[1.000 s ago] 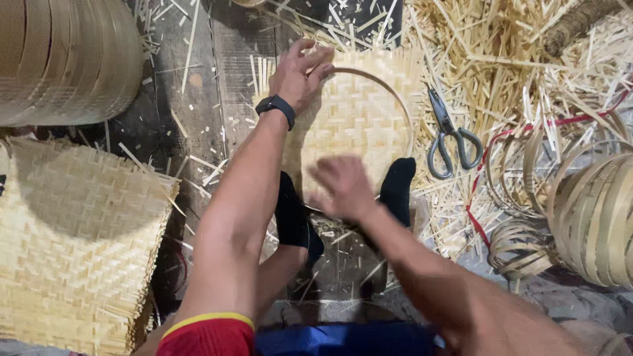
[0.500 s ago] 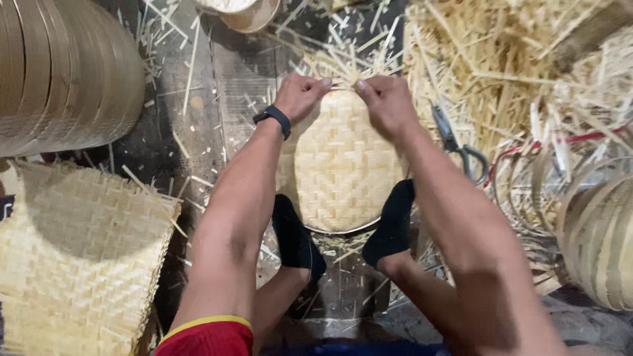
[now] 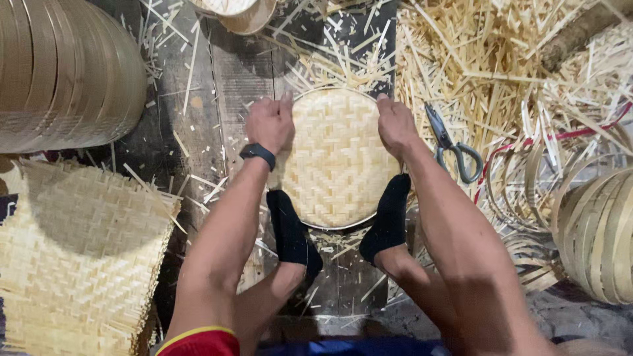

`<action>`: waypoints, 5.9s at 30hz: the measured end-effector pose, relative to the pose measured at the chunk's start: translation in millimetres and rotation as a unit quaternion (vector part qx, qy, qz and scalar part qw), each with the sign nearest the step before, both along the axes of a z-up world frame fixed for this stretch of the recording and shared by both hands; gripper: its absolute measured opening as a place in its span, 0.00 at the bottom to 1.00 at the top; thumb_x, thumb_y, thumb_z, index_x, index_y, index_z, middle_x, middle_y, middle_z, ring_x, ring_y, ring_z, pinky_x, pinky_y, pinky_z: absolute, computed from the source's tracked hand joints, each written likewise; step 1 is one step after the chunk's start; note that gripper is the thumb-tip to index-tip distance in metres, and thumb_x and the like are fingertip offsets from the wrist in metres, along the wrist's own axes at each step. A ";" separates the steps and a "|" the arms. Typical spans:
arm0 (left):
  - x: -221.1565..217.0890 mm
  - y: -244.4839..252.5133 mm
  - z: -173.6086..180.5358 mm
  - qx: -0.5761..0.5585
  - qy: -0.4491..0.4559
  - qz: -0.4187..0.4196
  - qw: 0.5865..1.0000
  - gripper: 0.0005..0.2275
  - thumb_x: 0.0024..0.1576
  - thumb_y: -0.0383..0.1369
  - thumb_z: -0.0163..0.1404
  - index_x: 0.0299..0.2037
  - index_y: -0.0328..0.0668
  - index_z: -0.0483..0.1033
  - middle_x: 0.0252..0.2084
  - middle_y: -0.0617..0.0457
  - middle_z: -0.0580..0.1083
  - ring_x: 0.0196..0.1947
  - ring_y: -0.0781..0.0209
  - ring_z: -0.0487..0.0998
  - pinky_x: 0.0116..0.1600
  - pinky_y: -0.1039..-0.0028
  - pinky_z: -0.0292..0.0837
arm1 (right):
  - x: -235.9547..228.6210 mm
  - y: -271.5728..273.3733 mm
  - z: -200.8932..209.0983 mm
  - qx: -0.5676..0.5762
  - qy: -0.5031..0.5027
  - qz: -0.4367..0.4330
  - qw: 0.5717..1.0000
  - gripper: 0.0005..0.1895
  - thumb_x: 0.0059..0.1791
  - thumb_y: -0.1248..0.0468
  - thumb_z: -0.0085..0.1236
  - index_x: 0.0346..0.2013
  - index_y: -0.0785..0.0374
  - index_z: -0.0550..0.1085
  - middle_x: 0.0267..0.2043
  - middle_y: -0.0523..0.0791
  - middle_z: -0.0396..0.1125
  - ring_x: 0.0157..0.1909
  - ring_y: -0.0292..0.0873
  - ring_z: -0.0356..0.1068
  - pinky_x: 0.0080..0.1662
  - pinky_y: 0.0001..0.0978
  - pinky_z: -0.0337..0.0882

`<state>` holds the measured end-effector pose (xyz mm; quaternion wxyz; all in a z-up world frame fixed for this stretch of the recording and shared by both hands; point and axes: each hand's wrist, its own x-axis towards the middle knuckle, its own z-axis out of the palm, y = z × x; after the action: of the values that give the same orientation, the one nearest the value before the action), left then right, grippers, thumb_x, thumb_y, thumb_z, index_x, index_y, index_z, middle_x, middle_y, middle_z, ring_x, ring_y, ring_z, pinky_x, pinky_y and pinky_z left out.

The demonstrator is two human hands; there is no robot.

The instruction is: The person assembles a round bamboo basket by placing a woven mat over a wooden mold, securing it with a bamboo ring, and trimming the edges with shears.

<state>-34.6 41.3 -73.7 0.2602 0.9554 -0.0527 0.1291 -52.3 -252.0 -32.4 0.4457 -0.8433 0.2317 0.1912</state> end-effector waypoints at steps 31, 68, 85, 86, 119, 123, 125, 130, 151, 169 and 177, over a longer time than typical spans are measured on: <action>-239.4 -95.3 374.6 0.072 -0.392 -0.585 0.706 0.16 0.58 0.35 0.50 0.52 0.32 0.76 0.47 0.48 0.72 0.52 0.53 0.73 0.58 0.59 0.71 | -176.3 -146.0 273.1 -0.328 -0.037 0.318 0.889 0.20 0.54 0.49 0.53 0.48 0.59 0.82 0.41 0.55 0.76 0.42 0.56 0.76 0.51 0.52 0.74; -140.4 29.4 9.7 -0.425 0.402 0.191 0.788 0.17 0.51 0.31 0.65 0.51 0.37 0.81 0.39 0.51 0.82 0.34 0.64 0.78 0.40 0.71 0.76 | -140.3 -42.3 47.1 0.075 -0.027 -0.054 0.995 0.23 0.47 0.50 0.68 0.49 0.62 0.82 0.30 0.47 0.75 0.27 0.34 0.66 0.33 0.33 0.68; -140.5 -5.3 33.3 -0.062 0.363 0.265 0.891 0.32 0.51 0.44 0.63 0.64 0.40 0.68 0.64 0.38 0.70 0.62 0.45 0.70 0.66 0.54 0.64 | -152.9 -85.0 -3.1 0.031 0.079 -0.175 0.981 0.22 0.49 0.47 0.59 0.52 0.55 0.77 0.44 0.43 0.73 0.31 0.43 0.70 0.36 0.39 0.75; -146.2 -18.9 34.0 -0.031 0.313 0.269 0.910 0.35 0.55 0.48 0.60 0.69 0.39 0.61 0.69 0.36 0.63 0.68 0.41 0.63 0.70 0.49 0.56 | -158.4 -101.6 -8.7 -0.138 0.000 -0.082 0.987 0.23 0.48 0.51 0.65 0.51 0.62 0.76 0.46 0.50 0.70 0.41 0.49 0.70 0.45 0.44 0.72; -167.0 -171.8 39.5 -0.036 0.192 -0.042 0.980 0.43 0.50 0.44 0.61 0.75 0.46 0.52 0.78 0.31 0.37 0.78 0.30 0.32 0.76 0.37 0.32 | -161.2 -132.6 17.0 -0.345 -0.038 0.282 0.894 0.24 0.51 0.47 0.53 0.47 0.65 0.74 0.44 0.53 0.68 0.43 0.51 0.70 0.45 0.49 0.72; -168.2 -169.0 34.4 -0.031 0.193 -0.059 0.979 0.44 0.50 0.43 0.61 0.75 0.42 0.52 0.79 0.36 0.39 0.78 0.31 0.33 0.76 0.36 0.31 | -141.6 -129.9 25.0 -0.293 -0.016 0.225 0.929 0.33 0.43 0.38 0.63 0.46 0.62 0.75 0.35 0.56 0.66 0.36 0.53 0.68 0.35 0.49 0.71; -167.4 -169.8 32.4 -0.029 0.195 -0.062 0.978 0.44 0.50 0.43 0.62 0.75 0.40 0.52 0.80 0.40 0.41 0.78 0.31 0.32 0.76 0.36 0.30 | -119.2 -114.0 22.8 -0.360 -0.056 0.271 0.891 0.30 0.44 0.38 0.62 0.34 0.64 0.76 0.34 0.53 0.67 0.37 0.50 0.67 0.38 0.44 0.72; -166.2 -156.5 32.8 -0.028 0.214 -0.120 0.969 0.47 0.43 0.41 0.63 0.75 0.44 0.52 0.81 0.48 0.44 0.79 0.34 0.32 0.77 0.37 0.30 | -114.7 -118.8 22.1 -0.341 0.021 0.286 0.895 0.25 0.47 0.44 0.56 0.40 0.64 0.79 0.35 0.51 0.68 0.35 0.47 0.67 0.36 0.45 0.75; -151.4 -110.1 74.0 -0.052 0.285 -0.372 0.882 0.44 0.38 0.31 0.65 0.71 0.53 0.61 0.77 0.52 0.55 0.79 0.40 0.38 0.77 0.41 0.36 | -117.3 -126.8 15.7 -0.389 -0.221 0.312 0.838 0.32 0.40 0.39 0.60 0.38 0.66 0.78 0.28 0.50 0.65 0.32 0.49 0.69 0.39 0.47 0.74; -174.4 -161.2 68.0 0.076 0.304 -0.050 0.948 0.47 0.45 0.58 0.55 0.69 0.28 0.58 0.70 0.27 0.59 0.69 0.16 0.50 0.72 0.38 0.36 | -92.1 -100.7 18.2 -0.396 -0.029 0.340 0.852 0.28 0.45 0.42 0.54 0.38 0.66 0.77 0.37 0.52 0.68 0.39 0.49 0.70 0.44 0.44 0.75; -176.7 -127.1 83.4 0.102 0.304 -0.206 0.925 0.46 0.45 0.54 0.57 0.68 0.26 0.59 0.68 0.29 0.63 0.70 0.20 0.52 0.75 0.42 0.34 | -117.2 -125.7 54.7 -0.356 0.067 0.340 0.868 0.33 0.53 0.37 0.48 0.43 0.67 0.75 0.32 0.52 0.67 0.35 0.48 0.69 0.35 0.44 0.74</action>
<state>-211.4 -85.8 9.6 0.1861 0.9383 -0.1796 -0.2295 -169.5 -377.7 22.2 0.0065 -0.9565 0.0123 0.2913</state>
